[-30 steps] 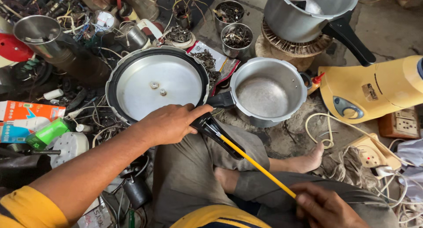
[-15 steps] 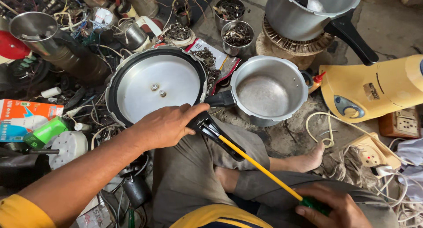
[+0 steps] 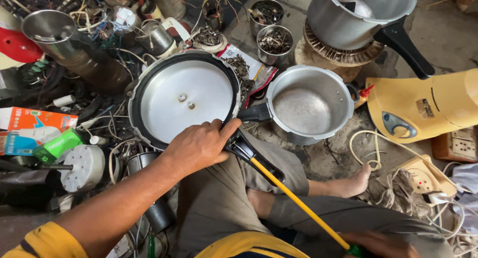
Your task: The person attaches a handle to a pressure cooker lid using a screwdriver.
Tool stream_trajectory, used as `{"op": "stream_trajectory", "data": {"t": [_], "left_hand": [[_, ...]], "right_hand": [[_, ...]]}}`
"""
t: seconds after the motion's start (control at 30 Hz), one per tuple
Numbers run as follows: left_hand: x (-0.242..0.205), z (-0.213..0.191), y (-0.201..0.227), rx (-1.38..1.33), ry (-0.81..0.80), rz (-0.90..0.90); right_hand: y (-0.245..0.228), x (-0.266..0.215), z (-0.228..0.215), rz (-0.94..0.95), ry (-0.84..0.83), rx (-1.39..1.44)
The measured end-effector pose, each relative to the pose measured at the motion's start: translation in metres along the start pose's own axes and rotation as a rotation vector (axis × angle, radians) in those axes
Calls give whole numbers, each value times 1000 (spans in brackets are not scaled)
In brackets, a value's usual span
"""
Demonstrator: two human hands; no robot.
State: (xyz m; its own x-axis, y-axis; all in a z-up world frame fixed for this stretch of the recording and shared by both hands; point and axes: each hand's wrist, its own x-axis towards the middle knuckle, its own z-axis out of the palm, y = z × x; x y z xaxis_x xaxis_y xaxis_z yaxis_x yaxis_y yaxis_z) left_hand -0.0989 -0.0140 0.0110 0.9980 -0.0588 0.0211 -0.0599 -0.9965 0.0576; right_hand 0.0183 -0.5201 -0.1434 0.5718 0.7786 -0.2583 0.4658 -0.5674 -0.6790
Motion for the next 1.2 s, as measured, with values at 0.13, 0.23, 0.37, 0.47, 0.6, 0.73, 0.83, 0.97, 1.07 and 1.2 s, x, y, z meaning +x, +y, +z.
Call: {"op": "stream_trajectory", "data": {"t": [0.13, 0.23, 0.37, 0.47, 0.6, 0.73, 0.83, 0.97, 1.07, 1.2], "left_hand": [[0, 2, -4, -19, 5, 6], [-4, 5, -6, -30, 22, 25], [-5, 5, -10, -54, 54, 38], [-5, 3, -10, -54, 24, 6], [-4, 1, -6, -80, -1, -13], [-3, -2, -5, -69, -5, -13], [-2, -2, -3, -74, -9, -9], [-2, -4, -3, -72, -70, -32], [0, -5, -3, -70, -87, -31], [-2, -5, -4, -57, -86, -35]], "right_hand": [[28, -9, -7, 216, -114, -45], [38, -11, -3, 527, -98, 668], [41, -1, -8, 344, -319, 614], [30, 2, -7, 431, -175, 384], [13, -1, -13, 301, -227, 565], [-5, -3, -20, 504, -74, 417], [-14, 0, -22, -26, -223, 730], [-17, -2, -25, 656, -147, 566], [-9, -1, -19, 600, -159, 753], [-1, -6, -3, 458, -149, 769]]}}
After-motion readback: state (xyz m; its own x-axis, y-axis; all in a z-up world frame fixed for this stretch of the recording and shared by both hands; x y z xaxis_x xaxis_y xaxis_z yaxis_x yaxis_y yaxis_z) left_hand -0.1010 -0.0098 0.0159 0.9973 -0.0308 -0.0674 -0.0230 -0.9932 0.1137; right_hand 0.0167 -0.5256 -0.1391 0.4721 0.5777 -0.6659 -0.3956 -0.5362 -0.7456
